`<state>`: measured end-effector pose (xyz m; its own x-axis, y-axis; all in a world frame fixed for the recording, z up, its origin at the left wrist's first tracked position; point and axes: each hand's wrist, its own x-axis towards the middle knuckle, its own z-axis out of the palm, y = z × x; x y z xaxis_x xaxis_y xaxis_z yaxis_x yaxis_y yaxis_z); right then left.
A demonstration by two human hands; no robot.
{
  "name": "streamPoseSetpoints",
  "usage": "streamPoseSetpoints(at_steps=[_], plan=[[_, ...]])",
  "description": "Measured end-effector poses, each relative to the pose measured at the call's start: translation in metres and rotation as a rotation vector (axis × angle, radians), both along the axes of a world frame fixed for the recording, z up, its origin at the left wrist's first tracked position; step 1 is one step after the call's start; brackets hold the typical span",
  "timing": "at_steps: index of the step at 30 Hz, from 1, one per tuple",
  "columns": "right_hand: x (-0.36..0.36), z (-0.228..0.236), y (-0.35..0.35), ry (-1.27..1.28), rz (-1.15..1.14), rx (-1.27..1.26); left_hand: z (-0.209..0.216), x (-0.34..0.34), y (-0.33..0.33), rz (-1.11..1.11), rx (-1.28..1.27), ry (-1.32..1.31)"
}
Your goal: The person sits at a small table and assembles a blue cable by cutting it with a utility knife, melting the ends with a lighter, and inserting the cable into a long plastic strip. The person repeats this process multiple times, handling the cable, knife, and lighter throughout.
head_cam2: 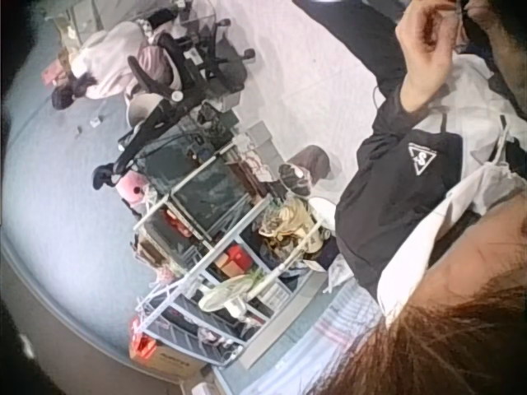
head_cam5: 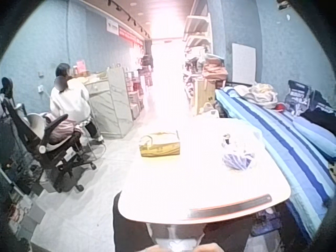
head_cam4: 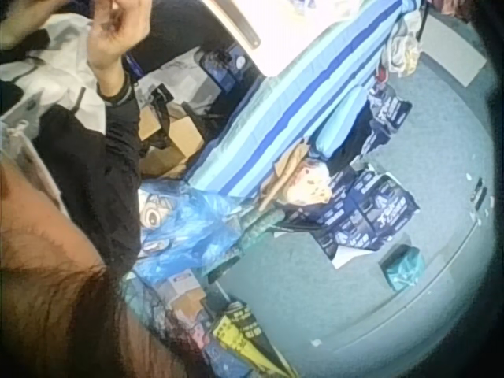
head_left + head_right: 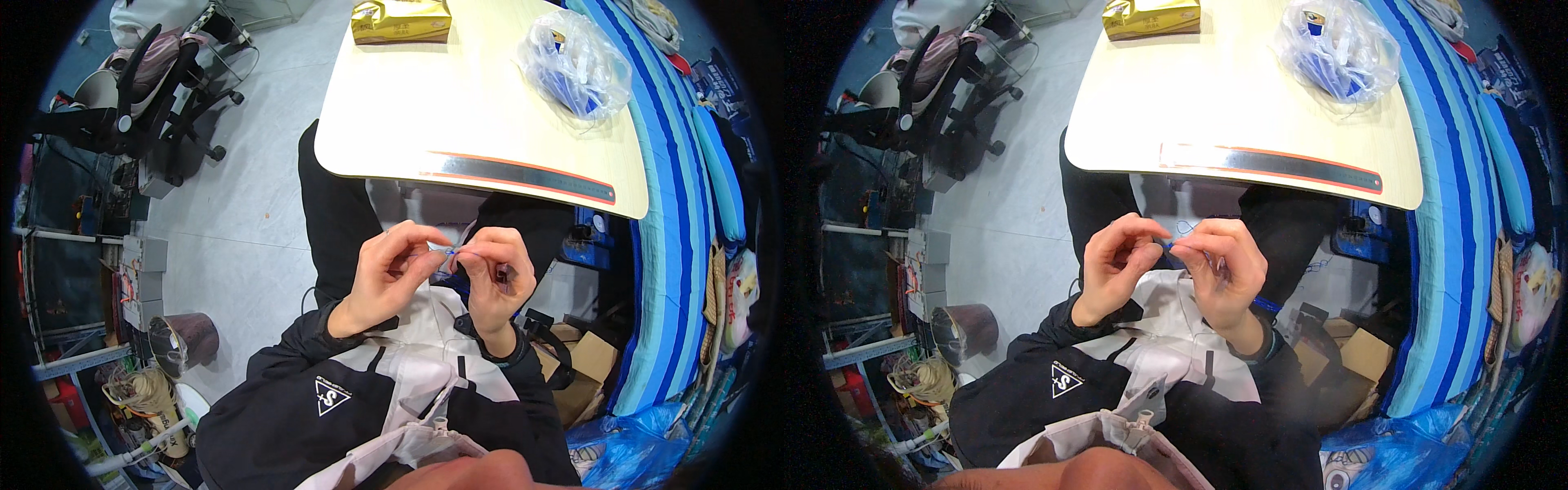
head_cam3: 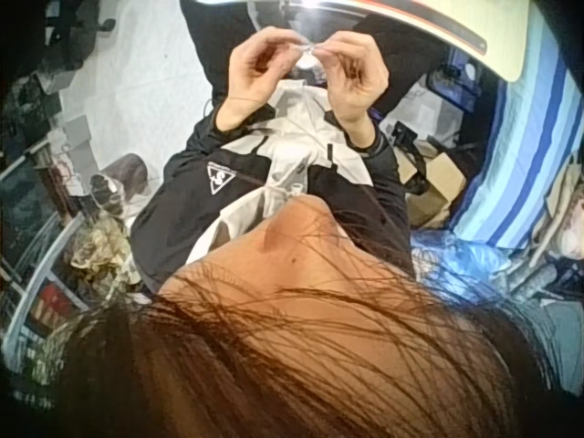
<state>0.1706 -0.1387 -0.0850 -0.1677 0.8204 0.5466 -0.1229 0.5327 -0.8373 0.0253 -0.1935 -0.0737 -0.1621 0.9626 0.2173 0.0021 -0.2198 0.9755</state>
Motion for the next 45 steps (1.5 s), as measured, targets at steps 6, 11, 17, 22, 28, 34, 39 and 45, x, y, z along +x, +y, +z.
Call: streamPoseSetpoints(at_steps=[6, 11, 17, 22, 28, 34, 39, 45], plan=[[-0.005, -0.006, 0.002, 0.077, 0.055, -0.058, -0.003, 0.004, 0.003, -0.076, -0.078, -0.149], [-0.005, -0.007, 0.002, 0.104, 0.079, -0.111, -0.006, 0.003, 0.003, -0.072, -0.053, -0.162], [-0.007, -0.011, 0.002, 0.126, 0.117, -0.159, -0.007, 0.003, 0.001, -0.059, -0.054, -0.14], [-0.001, -0.018, 0.005, 0.128, 0.237, -0.251, -0.004, 0.004, -0.001, 0.043, -0.086, -0.105], [-0.002, -0.02, -0.001, -0.085, 0.278, -0.292, -0.003, 0.001, -0.002, 0.106, -0.014, -0.099], [0.006, -0.011, 0.001, -0.161, 0.416, -0.409, -0.003, -0.007, -0.003, -0.002, -0.03, -0.134], [0.003, -0.016, 0.0, -0.122, 0.371, -0.376, -0.006, -0.009, -0.002, -0.033, -0.017, -0.133], [0.004, -0.018, 0.001, -0.112, 0.385, -0.328, -0.005, -0.011, -0.002, -0.063, -0.048, -0.127]])
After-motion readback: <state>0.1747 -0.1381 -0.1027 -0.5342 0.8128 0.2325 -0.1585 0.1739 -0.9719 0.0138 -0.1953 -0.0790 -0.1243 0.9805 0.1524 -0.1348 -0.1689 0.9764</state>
